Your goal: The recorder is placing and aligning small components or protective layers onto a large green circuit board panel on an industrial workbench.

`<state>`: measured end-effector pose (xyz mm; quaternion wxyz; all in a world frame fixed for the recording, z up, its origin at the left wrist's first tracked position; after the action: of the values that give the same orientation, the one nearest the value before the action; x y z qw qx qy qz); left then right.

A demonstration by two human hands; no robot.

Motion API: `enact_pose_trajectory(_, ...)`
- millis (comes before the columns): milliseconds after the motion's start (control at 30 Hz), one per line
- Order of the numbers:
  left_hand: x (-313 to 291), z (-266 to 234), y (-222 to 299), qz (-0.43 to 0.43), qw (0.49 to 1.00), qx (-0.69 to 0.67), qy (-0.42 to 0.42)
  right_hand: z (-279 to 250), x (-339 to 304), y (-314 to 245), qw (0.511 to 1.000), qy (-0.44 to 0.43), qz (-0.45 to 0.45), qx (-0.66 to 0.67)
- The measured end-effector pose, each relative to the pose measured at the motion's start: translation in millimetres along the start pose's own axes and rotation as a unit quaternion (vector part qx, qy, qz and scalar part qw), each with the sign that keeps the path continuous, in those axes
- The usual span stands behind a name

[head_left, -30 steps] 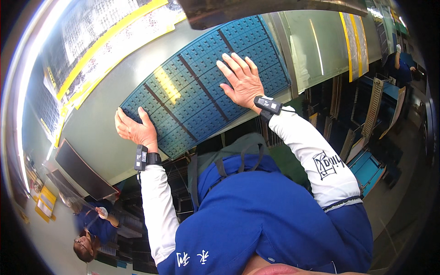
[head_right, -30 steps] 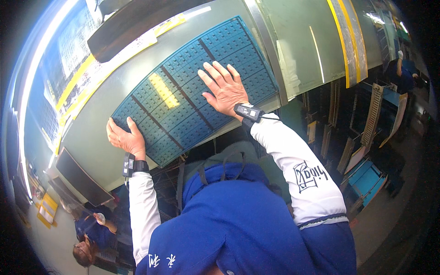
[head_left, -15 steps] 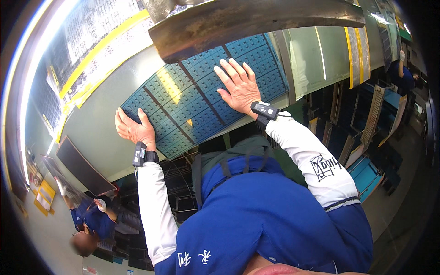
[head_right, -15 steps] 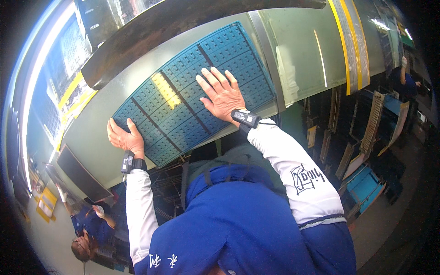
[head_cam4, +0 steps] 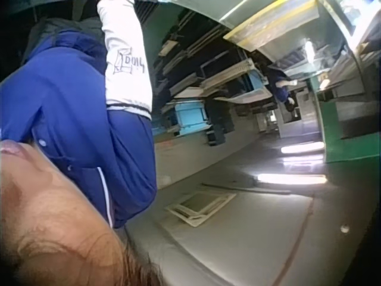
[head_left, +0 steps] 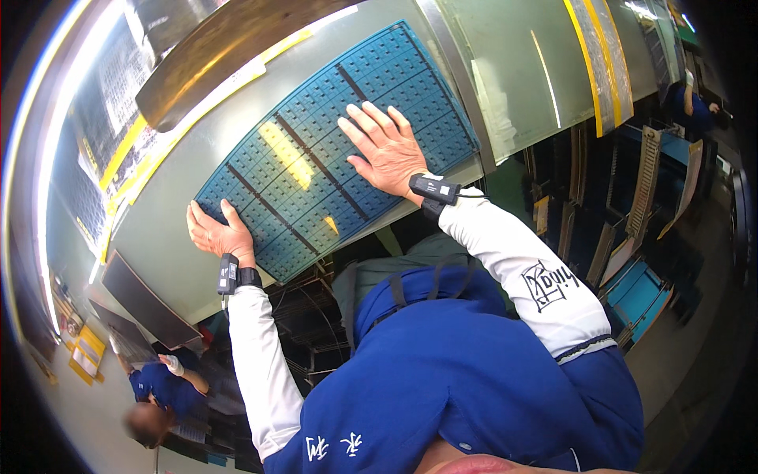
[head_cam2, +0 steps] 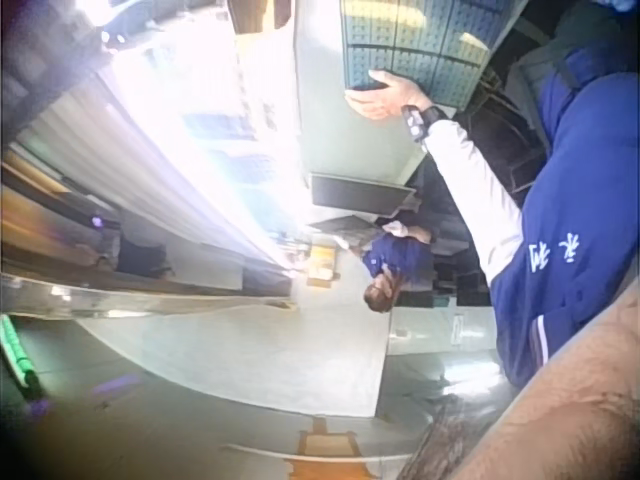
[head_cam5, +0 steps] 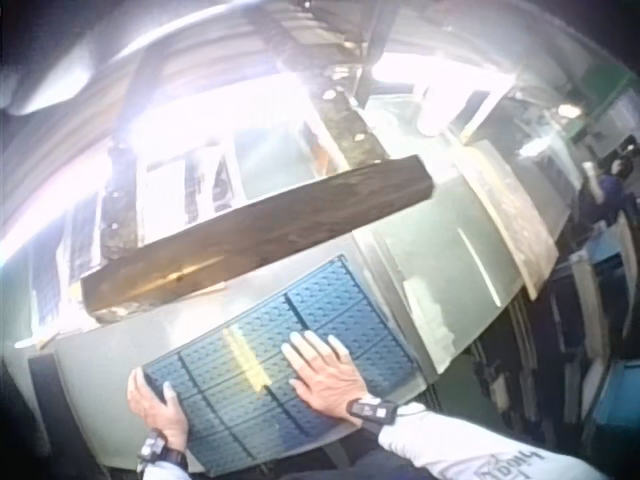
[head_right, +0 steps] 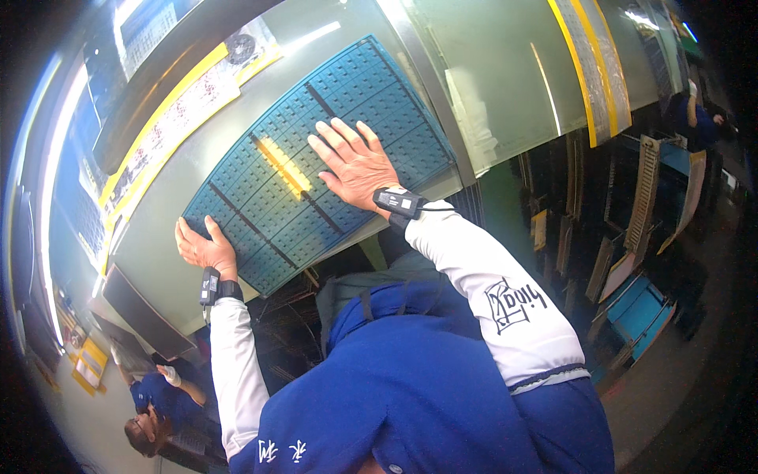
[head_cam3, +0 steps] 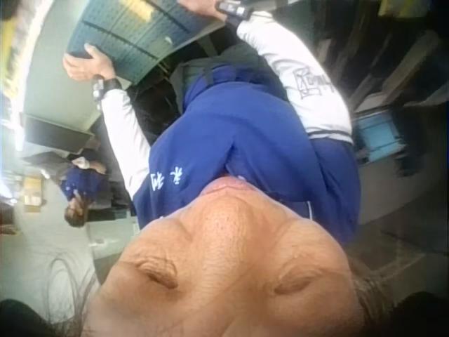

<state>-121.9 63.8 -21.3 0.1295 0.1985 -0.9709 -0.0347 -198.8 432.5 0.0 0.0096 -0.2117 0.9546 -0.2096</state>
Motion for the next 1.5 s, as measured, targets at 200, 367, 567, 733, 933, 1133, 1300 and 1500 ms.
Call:
enact_pose_trajectory(200,-2.1,-0.3,0.0,0.006,1.000,0.009,0.003,0.1,-3.8,0.8,1.000,-0.002,-0.001,0.015)
enact_pose_trajectory(367,-0.2,-2.3,-0.5,0.013,1.000,0.019,0.001,1.8,-3.7,0.8,1.000,0.008,-0.002,0.012)
enact_pose_trajectory(567,-1.0,-1.2,-1.2,0.012,1.000,0.020,-0.008,-2.0,-2.1,2.5,0.999,0.010,-0.009,0.030)
enact_pose_trajectory(733,-1.1,-11.9,24.6,0.040,0.999,0.000,-0.022,0.2,-3.6,5.3,0.999,0.009,-0.006,0.034)
enact_pose_trajectory(933,-39.3,-14.9,161.0,0.137,0.977,-0.132,-0.094,-1.9,-3.5,6.0,0.999,0.010,-0.001,0.035)
enact_pose_trajectory(1133,-52.3,-3.8,193.1,0.137,0.980,-0.088,-0.110,-1.0,-4.0,4.8,0.999,0.015,-0.001,0.044)
enact_pose_trajectory(1300,-54.9,0.5,194.1,0.137,0.982,-0.062,-0.116,-0.8,-4.7,5.5,0.999,0.009,0.003,0.049)
enact_pose_trajectory(1500,-54.8,-0.3,196.5,0.139,0.982,-0.053,-0.117,-4.5,-4.4,6.4,0.998,0.016,0.000,0.053)
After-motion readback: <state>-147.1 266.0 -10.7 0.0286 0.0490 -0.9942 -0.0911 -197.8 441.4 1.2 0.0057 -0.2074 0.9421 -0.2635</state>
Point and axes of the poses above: each hand's wrist, its own x-axis towards the middle knuckle, its own z-axis out of the palm, y = z × x, the point moved 1 cm from there along x, towards the middle knuckle, and after that the axes turned 3 degrees about y, right-handed, at the moved point
